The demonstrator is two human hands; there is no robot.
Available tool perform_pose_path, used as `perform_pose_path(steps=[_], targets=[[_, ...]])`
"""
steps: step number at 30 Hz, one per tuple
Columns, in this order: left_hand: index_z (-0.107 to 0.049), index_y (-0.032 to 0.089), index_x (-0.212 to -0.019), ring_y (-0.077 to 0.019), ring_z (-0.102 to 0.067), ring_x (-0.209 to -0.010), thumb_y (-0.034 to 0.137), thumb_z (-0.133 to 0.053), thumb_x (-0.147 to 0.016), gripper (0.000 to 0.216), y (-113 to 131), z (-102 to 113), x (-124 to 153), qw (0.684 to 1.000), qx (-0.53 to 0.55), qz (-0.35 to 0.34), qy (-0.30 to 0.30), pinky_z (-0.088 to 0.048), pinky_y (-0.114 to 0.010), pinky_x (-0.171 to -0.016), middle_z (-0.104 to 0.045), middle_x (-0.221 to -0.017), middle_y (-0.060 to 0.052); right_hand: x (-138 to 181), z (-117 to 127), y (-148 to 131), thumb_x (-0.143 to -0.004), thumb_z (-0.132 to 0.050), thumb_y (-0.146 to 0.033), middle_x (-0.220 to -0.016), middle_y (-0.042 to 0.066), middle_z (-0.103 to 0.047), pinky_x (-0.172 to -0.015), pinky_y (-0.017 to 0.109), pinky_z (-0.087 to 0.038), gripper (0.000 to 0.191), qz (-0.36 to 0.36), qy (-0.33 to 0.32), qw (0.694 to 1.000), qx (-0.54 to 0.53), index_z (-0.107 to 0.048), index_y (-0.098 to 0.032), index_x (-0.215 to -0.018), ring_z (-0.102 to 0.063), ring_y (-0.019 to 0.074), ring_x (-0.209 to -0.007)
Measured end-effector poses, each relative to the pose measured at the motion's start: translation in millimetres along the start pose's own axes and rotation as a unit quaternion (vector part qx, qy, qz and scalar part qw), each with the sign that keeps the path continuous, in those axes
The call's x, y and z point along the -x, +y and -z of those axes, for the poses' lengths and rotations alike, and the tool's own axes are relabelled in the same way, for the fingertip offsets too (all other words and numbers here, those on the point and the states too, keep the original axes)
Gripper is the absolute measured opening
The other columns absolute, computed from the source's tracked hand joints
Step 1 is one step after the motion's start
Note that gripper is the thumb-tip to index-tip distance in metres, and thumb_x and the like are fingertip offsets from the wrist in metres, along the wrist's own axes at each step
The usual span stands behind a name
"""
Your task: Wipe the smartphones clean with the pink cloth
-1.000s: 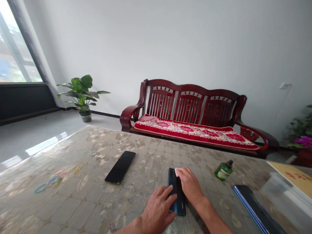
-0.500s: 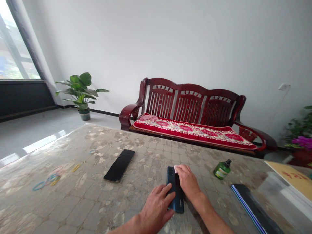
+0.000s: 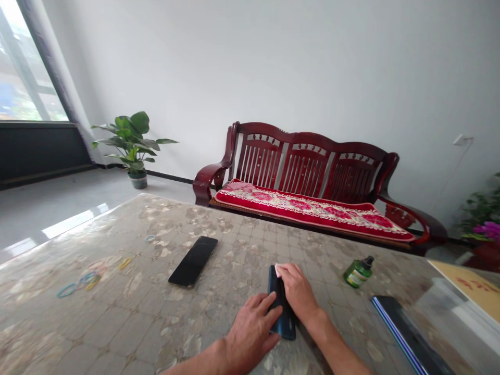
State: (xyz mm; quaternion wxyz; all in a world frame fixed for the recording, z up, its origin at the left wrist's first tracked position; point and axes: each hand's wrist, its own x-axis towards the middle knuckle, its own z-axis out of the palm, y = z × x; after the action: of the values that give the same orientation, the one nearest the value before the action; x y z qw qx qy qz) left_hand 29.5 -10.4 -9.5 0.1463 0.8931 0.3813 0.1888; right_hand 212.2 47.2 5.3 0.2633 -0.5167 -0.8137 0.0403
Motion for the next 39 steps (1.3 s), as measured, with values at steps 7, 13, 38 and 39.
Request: perform_pose_path(steps=[7, 13, 38, 39], targets=[[-0.056, 0.027, -0.129, -0.0280, -0.048, -0.125, 0.034, -0.071, -0.085, 0.048, 0, 1, -2, 1.000, 0.000, 0.002, -0.006, -0.039, -0.042, -0.109, -0.051, -0.144, -0.005, 4, 5, -10, -0.096, -0.048, -0.015, -0.102, 0.004, -0.066, -0.086, 0.031, -0.050, 0.020, 0.004, -0.033, 0.999, 0.002, -0.067, -0.022, -0.102, -0.061, 0.0170, -0.096], [-0.055, 0.028, -0.129, -0.0276, -0.047, -0.126, 0.037, -0.068, -0.086, 0.045, 0, -3, -2, 1.000, -0.005, 0.003, -0.008, -0.038, -0.042, -0.109, -0.049, -0.144, -0.005, 4, 8, -16, -0.091, -0.043, -0.003, -0.096, 0.005, -0.066, -0.085, 0.028, -0.048, 0.030, 0.012, -0.062, 0.998, 0.020, -0.066, -0.022, -0.096, -0.059, 0.0177, -0.092], [-0.056, 0.024, -0.120, -0.0254, -0.051, -0.109, 0.030, -0.068, -0.086, 0.037, 6, -1, -2, 0.999, 0.007, 0.035, -0.006, -0.041, -0.039, -0.100, -0.058, -0.119, -0.004, 25, 29, -28, -0.094, -0.041, -0.007, -0.095, 0.004, -0.064, -0.082, 0.028, -0.047, 0.030, 0.008, -0.093, 0.996, -0.002, -0.067, -0.023, -0.092, -0.059, 0.0177, -0.091], [-0.055, 0.024, -0.119, -0.0250, -0.051, -0.109, 0.030, -0.068, -0.086, 0.036, 6, 0, -2, 0.999, 0.008, 0.036, -0.010, -0.041, -0.039, -0.100, -0.058, -0.119, -0.004, 33, 31, -30, -0.094, -0.040, -0.008, -0.096, 0.004, -0.063, -0.082, 0.028, -0.047, 0.030, 0.013, -0.094, 0.995, -0.010, -0.066, -0.023, -0.092, -0.059, 0.0176, -0.092]])
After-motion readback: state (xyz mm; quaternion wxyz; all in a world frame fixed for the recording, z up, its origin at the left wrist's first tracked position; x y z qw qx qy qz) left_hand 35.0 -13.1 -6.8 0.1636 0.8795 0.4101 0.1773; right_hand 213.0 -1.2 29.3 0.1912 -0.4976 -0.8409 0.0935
